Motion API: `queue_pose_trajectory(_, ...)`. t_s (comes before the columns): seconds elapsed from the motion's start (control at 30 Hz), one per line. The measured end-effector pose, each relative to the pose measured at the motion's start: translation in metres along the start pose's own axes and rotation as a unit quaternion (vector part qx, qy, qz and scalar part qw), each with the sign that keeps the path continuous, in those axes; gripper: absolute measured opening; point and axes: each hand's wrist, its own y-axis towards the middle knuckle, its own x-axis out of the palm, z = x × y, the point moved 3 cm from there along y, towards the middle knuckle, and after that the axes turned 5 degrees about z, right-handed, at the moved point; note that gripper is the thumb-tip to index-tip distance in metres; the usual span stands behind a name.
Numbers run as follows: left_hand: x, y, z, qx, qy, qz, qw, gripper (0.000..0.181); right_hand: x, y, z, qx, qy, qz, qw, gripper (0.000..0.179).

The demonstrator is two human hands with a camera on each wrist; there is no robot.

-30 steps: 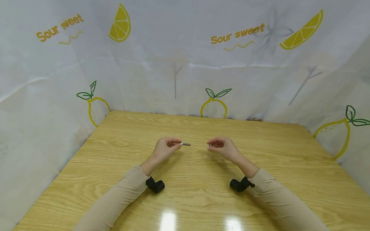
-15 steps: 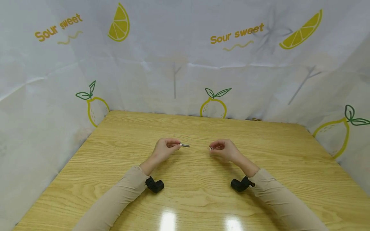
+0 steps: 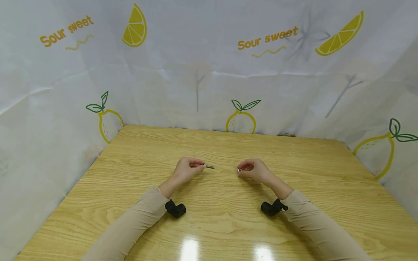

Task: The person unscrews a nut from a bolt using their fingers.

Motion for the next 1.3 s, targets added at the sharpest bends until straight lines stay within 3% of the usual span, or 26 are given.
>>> queue_pose_trajectory(0.27,0.0018,-0.0022,0.0031,-0.023,0.019,0.009,0.9995,0.017,0.0019,0.0007,-0.0003,-0.013,-0.011,-0.007,0.9998,0.022)
queue_pose_trajectory(0.73,0.0017,-0.0026,0.001,-0.022,0.03,0.003,0.9993,0.017,0.0042,-0.0003,-0.0028,-0.011,-0.058,-0.021,0.998,0.016)
queue_pose_trajectory(1.0,0.0024,-0.0037,0.0015,-0.039,0.043,-0.002,0.9983,0.016,0.0053,-0.0024,-0.0035,-0.007,-0.053,-0.029,0.9982,0.015)
queue_pose_trajectory(1.3,0.0019,-0.0053,0.0042,-0.031,0.077,-0.002,0.9966,0.013,0.0055,-0.0008,-0.0029,-0.006,-0.05,-0.032,0.9982,0.015)
